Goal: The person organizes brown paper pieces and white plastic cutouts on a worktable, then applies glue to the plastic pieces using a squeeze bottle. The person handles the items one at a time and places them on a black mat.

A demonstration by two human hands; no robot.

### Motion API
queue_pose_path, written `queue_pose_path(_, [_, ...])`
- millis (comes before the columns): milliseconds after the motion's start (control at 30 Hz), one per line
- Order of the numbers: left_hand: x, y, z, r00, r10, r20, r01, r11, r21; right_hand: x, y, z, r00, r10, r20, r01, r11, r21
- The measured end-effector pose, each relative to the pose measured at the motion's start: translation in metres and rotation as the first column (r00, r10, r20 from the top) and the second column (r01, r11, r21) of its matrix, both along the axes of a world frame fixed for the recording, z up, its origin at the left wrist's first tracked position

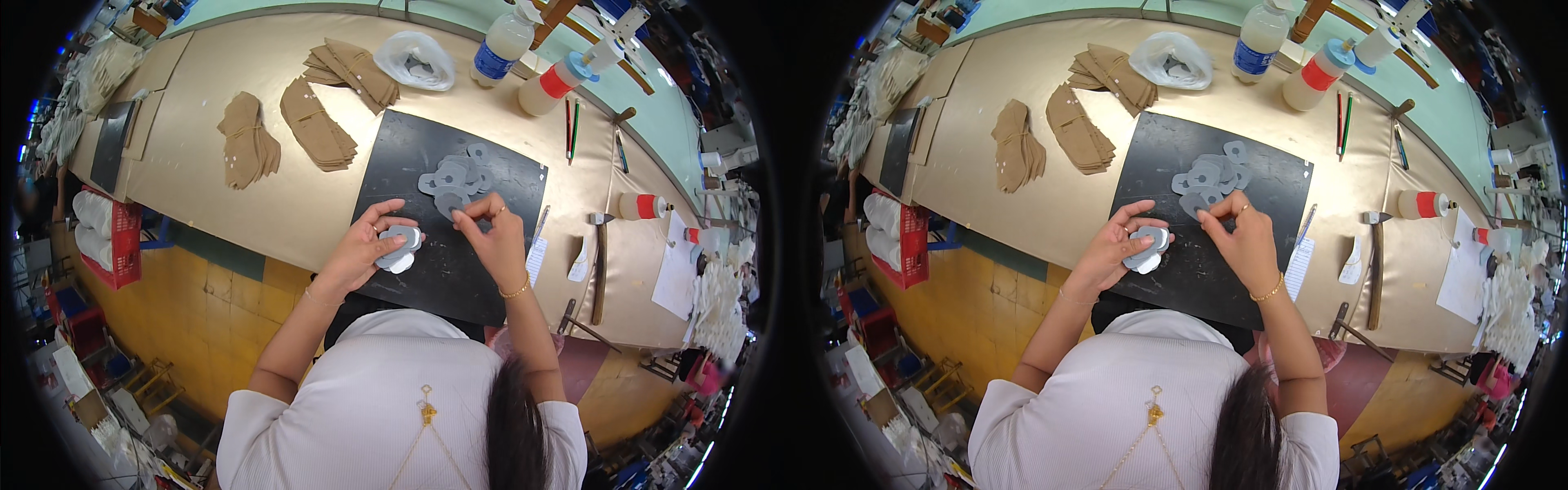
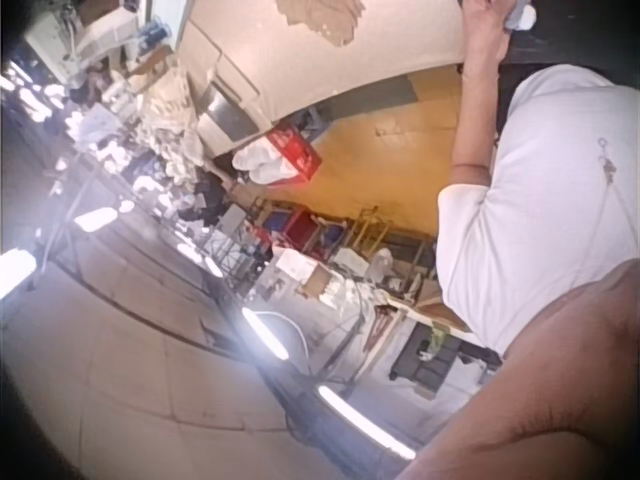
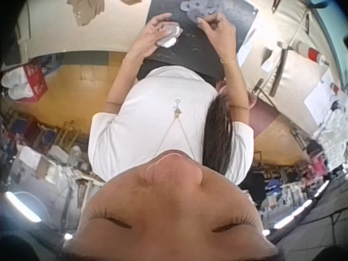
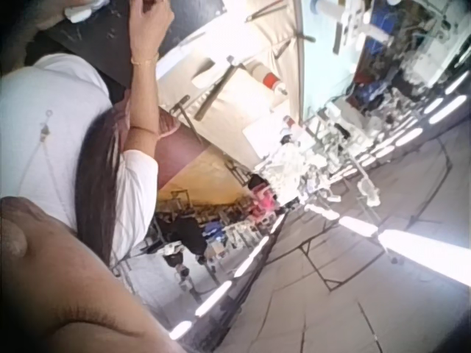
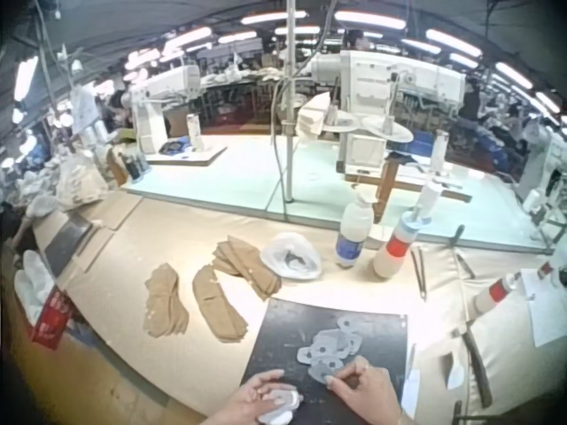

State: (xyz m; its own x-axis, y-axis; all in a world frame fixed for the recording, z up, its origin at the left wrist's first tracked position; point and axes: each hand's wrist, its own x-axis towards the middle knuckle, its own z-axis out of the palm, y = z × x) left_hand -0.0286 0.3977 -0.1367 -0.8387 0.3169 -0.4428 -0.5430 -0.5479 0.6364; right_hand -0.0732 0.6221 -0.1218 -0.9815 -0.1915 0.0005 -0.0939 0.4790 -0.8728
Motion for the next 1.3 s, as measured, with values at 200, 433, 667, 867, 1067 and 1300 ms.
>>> queue_pose_path(200, [0.002, 0.001, -0.008, 0.999, 0.024, -0.023, -0.027, 0.993, -0.118, -0.014, -0.015, 0.008, 0.976, -0.122, -0.179, 0.153, 0.974, 0.168])
queue_pose_path(433, [0.000, 0.007, -0.007, 0.996, -0.060, 0.059, 0.068, 0.987, -0.148, 0.005, -0.029, 0.012, 0.959, 0.193, 0.209, -0.183, 0.981, -0.063])
queue_pose_path(667, [0.008, 0.010, -0.012, 0.998, -0.067, -0.013, 0.064, 0.982, -0.175, 0.010, -0.032, 0.011, 0.962, 0.175, 0.210, -0.166, 0.984, -0.063])
queue_pose_path(867, [0.001, 0.010, -0.010, 0.997, -0.062, -0.040, 0.056, 0.990, -0.133, 0.014, -0.028, -0.002, 0.995, -0.012, 0.098, 0.022, 0.995, -0.100])
queue_pose_path(1067, [0.005, 0.002, -0.024, 0.999, 0.010, -0.042, -0.010, 1.000, 0.007, 0.025, -0.038, -0.001, 0.950, 0.247, -0.189, -0.235, 0.968, 0.084])
queue_pose_path(1300, [0.010, -0.003, -0.027, 0.999, 0.037, -0.001, -0.037, 0.998, 0.053, 0.023, -0.035, 0.013, 0.942, 0.329, -0.062, -0.329, 0.944, 0.015])
